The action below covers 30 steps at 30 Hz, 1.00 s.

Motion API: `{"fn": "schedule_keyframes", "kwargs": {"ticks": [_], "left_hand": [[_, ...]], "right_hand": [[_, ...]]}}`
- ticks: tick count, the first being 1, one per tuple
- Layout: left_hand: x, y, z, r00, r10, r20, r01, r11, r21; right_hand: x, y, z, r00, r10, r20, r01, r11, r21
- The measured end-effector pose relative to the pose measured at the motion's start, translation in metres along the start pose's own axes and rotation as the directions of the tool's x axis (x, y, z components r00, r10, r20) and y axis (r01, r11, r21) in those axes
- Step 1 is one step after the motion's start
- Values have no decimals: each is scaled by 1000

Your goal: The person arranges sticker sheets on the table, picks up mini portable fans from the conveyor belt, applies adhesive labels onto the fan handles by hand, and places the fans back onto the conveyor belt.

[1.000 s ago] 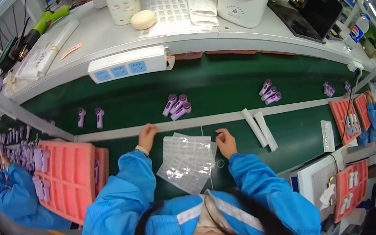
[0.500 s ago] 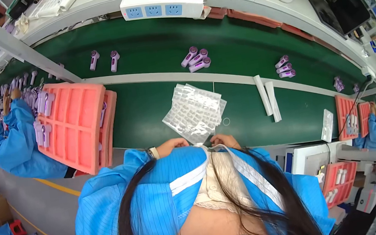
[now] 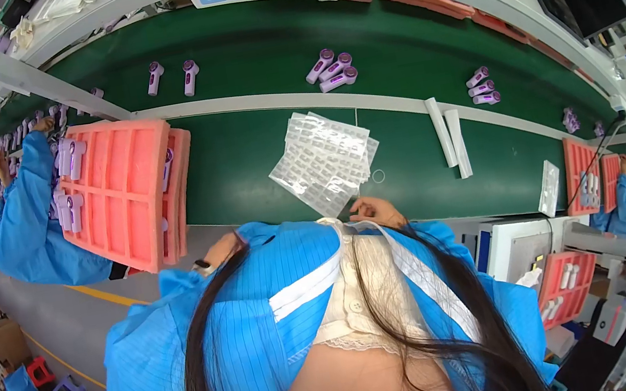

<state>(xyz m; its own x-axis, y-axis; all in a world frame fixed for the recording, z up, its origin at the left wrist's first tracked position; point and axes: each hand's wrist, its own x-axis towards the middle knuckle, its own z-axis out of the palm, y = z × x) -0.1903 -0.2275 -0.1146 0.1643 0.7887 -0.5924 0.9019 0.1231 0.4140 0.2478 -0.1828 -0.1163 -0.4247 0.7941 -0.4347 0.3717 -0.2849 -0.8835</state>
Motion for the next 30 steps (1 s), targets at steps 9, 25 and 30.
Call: {"fn": "schedule_keyframes", "kwargs": {"ticks": [9, 25, 30], "left_hand": [[-21, -72, 64, 966, -220, 136, 251, 925, -285], [12, -62, 93, 972, -189, 141, 235, 825, -514], [12, -63, 103, 965, -214, 153, 263, 779, -570]], "right_hand": [[-64, 34, -34, 913, 67, -401, -141, 977, -157], [-67, 74, -38, 827, 87, -555, -210, 964, -161], [-73, 84, -34, 846, 111, -522, -200, 973, -118]]}}
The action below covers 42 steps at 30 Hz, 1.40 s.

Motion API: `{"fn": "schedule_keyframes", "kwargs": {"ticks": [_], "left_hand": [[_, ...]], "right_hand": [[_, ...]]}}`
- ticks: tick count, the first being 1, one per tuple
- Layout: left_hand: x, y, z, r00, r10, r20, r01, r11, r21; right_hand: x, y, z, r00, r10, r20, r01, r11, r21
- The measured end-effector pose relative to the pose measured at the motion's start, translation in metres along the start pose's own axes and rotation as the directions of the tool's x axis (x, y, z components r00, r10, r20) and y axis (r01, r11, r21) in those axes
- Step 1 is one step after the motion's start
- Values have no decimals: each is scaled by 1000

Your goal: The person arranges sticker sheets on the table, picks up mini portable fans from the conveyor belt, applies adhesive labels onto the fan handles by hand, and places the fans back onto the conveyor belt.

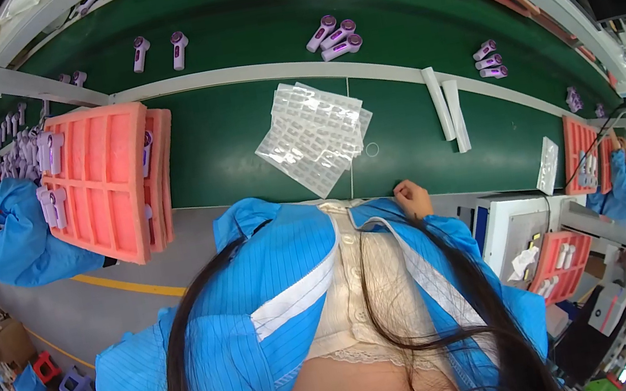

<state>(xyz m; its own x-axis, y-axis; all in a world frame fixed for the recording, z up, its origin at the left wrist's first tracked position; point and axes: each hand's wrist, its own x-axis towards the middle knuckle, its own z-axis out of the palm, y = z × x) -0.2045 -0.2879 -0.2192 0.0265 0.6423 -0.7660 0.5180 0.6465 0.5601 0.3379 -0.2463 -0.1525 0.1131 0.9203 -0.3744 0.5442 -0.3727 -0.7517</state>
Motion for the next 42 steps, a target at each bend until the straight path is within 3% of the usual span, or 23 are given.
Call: {"fn": "schedule_keyframes", "kwargs": {"ticks": [5, 8, 12, 14, 17, 18, 20, 23, 26, 29, 30, 33, 36, 39, 42], "left_hand": [[6, -9, 8, 999, -36, -17, 34, 991, -129], [14, -19, 12, 999, -51, -19, 43, 957, -287], [41, -22, 14, 999, 24, 43, 3, 839, -543], [55, -15, 17, 988, 69, 140, 14, 853, -522], [42, 56, 3, 953, 8, 304, 22, 995, -95], [29, 85, -1, 937, 23, 349, 22, 992, -123], [3, 122, 2, 893, 50, 448, 38, 982, -184], [24, 95, 19, 873, 283, 398, -106, 905, -411], [30, 99, 19, 928, 234, 291, -206, 971, -125], [58, 53, 33, 955, 289, 72, -297, 914, 278], [35, 82, 27, 965, 257, 61, -263, 918, 298], [-15, 155, 16, 996, 81, -36, -37, 752, 659], [-13, 137, 19, 979, 160, -129, -34, 744, 668], [-23, 140, 12, 980, 64, -189, 72, 771, 633], [-16, 124, 7, 993, -12, -121, 92, 723, 684]], "right_hand": [[-11, 14, 6, 987, 14, 162, -20, 999, 35], [-15, -18, 4, 975, 17, 222, -28, 999, 45], [-3, -34, 21, 876, -328, 353, 284, 943, 170], [2, -32, 34, 878, -233, 417, 198, 972, 127], [15, -44, 40, 847, -102, 521, 148, 988, -47], [16, -52, 41, 832, -53, 553, 142, 983, -119], [17, -70, 39, 818, -121, 563, 237, 962, -138], [29, -75, 44, 771, -221, 597, 364, 923, -129], [27, -75, 51, 767, -248, 592, 426, 886, -181], [26, -75, 55, 783, -341, 520, 550, 771, -322], [27, -75, 58, 782, -393, 485, 594, 707, -385], [30, -67, 67, 760, -539, 363, 642, 540, -544], [40, -58, 61, 726, -669, 160, 583, 475, -659], [37, -53, 54, 736, -675, 44, 518, 520, -679], [39, -48, 50, 741, -662, 113, 568, 527, -632]]}}
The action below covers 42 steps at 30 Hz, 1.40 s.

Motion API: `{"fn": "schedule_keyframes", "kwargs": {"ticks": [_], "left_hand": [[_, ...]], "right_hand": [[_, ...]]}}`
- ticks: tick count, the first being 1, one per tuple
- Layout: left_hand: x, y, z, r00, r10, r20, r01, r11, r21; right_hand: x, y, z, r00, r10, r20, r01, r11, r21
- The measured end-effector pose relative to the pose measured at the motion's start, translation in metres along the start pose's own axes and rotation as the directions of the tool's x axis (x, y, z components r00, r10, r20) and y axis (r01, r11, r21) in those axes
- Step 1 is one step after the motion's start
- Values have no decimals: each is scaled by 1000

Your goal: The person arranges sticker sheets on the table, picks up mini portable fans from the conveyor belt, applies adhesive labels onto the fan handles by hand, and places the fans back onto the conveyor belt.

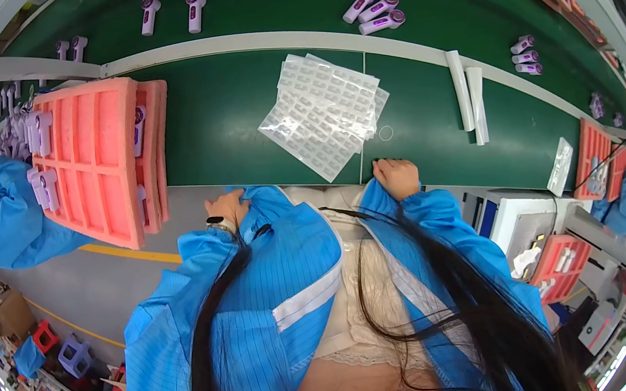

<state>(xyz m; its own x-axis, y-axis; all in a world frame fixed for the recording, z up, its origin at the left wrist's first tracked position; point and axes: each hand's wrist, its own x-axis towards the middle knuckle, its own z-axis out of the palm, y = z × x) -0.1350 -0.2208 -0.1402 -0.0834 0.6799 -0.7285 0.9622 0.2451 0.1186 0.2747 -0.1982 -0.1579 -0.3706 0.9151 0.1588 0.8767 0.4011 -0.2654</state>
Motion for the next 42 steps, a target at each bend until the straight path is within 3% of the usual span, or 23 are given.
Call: {"fn": "schedule_keyframes", "kwargs": {"ticks": [3, 4, 7, 8, 10, 12, 14, 15, 17, 20, 23, 24, 26, 29, 32, 33, 35, 36, 42], "left_hand": [[14, -17, -4, 982, -91, 165, 86, 996, 39], [18, -24, -1, 990, -79, 120, 74, 996, 46], [31, -53, 18, 997, 75, 13, -73, 993, -87], [43, -59, 27, 990, 133, -37, -136, 982, -130], [53, -67, 44, 964, 234, -123, -256, 944, -208], [65, -71, 55, 955, 281, -93, -295, 908, -296], [53, -61, 33, 950, 311, 43, -278, 898, -340], [45, -58, 27, 947, 321, 26, -295, 897, -331], [34, -57, 12, 939, 342, -25, -334, 894, -299], [15, -49, -31, 899, 437, -21, -437, 895, -94], [-4, -15, -83, 900, 435, -32, -435, 900, 7], [-3, -8, -90, 868, 489, -85, -492, 870, -12], [9, 7, -104, 785, 585, -206, -603, 797, -33], [7, 40, -115, 712, 617, -335, -651, 759, 15], [35, 43, -97, 540, 734, -412, -695, 665, 274], [43, 42, -95, 533, 758, -377, -697, 646, 312], [64, 36, -92, 503, 804, -317, -696, 594, 403], [77, 29, -84, 501, 822, -272, -698, 569, 434], [86, 25, -76, 495, 826, -270, -709, 563, 424]], "right_hand": [[-4, -3, -12, 993, -48, 106, 41, 997, 72], [-7, -6, -18, 987, -66, 144, 53, 994, 96], [-18, -17, -28, 980, 24, 200, -96, 929, 358], [-18, -18, -33, 953, 85, 291, -196, 906, 375], [-15, -10, -33, 939, 80, 334, -224, 880, 419], [-22, -13, -35, 907, 113, 406, -301, 849, 435], [-17, -22, -49, 911, 144, 387, -321, 837, 444], [-14, -23, -56, 917, 153, 367, -315, 842, 438], [-9, -23, -60, 936, 166, 310, -294, 853, 432], [-10, -19, -57, 863, 376, 337, -503, 691, 519], [-21, -8, -42, 764, 359, 535, -631, 587, 507], [-18, -14, -47, 679, 321, 661, -683, 606, 408], [-16, -19, -42, 698, 227, 680, -603, 698, 386], [-27, -27, -11, 706, 160, 690, -529, 767, 363], [-47, -32, 37, 698, 78, 711, -509, 753, 417], [-49, -30, 58, 704, 43, 709, -497, 743, 448], [-51, -33, 106, 599, 85, 796, -611, 691, 386], [-52, -35, 120, 658, 40, 752, -637, 562, 528], [-56, -25, 140, 618, 230, 752, -708, 577, 406]]}}
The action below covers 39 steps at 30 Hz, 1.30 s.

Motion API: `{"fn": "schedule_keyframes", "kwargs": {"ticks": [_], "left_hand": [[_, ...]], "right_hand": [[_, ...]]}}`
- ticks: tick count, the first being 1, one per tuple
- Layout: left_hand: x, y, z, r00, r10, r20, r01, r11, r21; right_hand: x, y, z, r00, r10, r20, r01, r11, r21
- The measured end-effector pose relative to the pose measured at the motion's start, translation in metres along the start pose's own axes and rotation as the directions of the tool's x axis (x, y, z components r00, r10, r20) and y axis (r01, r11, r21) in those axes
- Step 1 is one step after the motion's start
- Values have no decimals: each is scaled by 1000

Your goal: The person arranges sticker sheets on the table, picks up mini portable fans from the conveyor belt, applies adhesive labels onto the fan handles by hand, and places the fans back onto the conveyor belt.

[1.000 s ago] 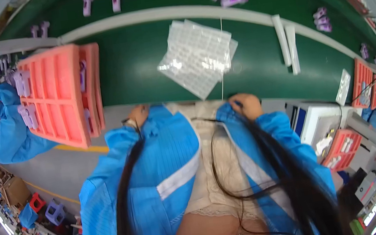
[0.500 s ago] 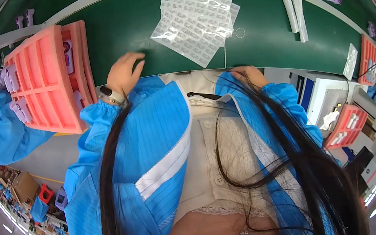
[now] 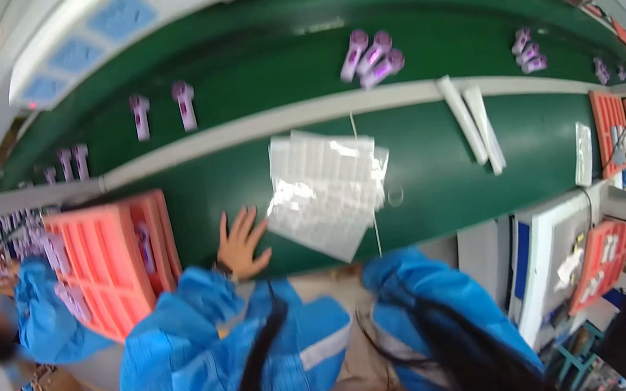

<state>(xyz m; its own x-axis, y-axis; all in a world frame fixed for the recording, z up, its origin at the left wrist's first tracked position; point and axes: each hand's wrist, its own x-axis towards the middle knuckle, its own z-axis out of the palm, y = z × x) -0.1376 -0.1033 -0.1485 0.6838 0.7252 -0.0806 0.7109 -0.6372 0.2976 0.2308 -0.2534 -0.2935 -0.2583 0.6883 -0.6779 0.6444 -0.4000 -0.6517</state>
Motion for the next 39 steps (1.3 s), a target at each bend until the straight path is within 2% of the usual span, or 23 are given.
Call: {"fn": "schedule_keyframes", "kwargs": {"ticks": [7, 11, 21, 27, 32, 39], "left_hand": [[1, 3, -5, 1000, 14, -22, -13, 1000, 17], [0, 4, -6, 1000, -4, 8, 4, 999, 42], [-10, -1, -1, 991, -41, 124, 31, 996, 78], [-17, 5, 9, 998, -29, 49, 27, 998, 48], [-20, 4, 11, 998, -15, 53, 11, 996, 89], [-17, 8, 6, 1000, -11, 16, 10, 999, 37]], "right_hand": [[22, 60, -39, 921, 215, -326, -236, 971, -26], [40, 86, -56, 871, 262, -415, -291, 957, -7], [49, 110, -63, 867, 239, -437, -255, 967, 23], [44, 115, -64, 872, 226, -434, -239, 971, 27], [40, 123, -54, 875, 208, -437, -224, 975, 16], [33, 130, -40, 871, 189, -453, -216, 976, -8]]}}
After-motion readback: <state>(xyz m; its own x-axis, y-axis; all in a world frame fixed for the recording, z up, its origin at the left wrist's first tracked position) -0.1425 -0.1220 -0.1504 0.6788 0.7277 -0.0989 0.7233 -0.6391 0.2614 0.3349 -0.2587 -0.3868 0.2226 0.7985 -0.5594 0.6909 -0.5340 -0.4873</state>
